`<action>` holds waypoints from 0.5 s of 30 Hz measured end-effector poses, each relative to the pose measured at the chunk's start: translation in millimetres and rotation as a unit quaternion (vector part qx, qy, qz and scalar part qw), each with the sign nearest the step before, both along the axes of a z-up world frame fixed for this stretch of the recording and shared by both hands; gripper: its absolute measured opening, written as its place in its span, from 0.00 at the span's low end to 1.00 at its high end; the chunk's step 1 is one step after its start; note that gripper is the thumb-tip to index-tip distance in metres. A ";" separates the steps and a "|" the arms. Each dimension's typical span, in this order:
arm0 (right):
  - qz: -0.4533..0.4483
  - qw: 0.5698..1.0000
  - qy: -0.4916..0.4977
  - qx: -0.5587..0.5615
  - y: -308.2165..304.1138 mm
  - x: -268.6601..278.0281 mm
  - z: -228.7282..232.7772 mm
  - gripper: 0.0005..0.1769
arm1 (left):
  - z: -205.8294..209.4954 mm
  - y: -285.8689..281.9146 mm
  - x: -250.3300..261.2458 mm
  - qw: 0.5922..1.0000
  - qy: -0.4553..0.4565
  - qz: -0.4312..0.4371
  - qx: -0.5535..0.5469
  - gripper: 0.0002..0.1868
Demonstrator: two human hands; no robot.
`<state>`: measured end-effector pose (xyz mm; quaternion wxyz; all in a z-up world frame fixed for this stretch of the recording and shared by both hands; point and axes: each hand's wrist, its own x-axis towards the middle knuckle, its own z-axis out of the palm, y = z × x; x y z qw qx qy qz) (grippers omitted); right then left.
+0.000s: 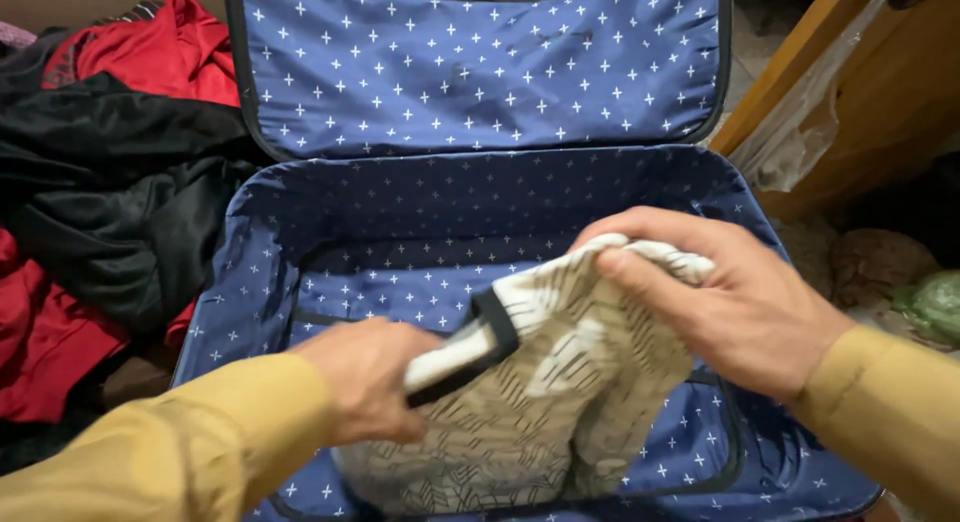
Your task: The person folds a patterned white garment, a black garment, and a red garment by hand, rolling each into a compact bundle and placing them into an open blue suitcase. The person handles each item one at a time and arranges them inside the suitcase.
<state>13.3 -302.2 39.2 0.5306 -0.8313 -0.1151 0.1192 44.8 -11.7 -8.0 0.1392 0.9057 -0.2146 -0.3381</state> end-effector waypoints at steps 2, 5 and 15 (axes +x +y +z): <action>-0.035 0.999 -0.024 -0.034 -7.8 -0.3 1.1 0.16 | -14.5 22.5 4.7 0.996 -0.022 0.057 0.069 0.27; -0.136 0.973 -0.008 -0.187 -13.6 -2.2 -2.8 0.19 | -41.1 53.6 12.0 0.982 -0.187 0.019 -0.037 0.24; -0.127 0.939 0.100 -0.304 -40.8 -9.8 -33.9 0.18 | -54.8 87.6 5.5 0.963 -0.089 0.248 -0.061 0.22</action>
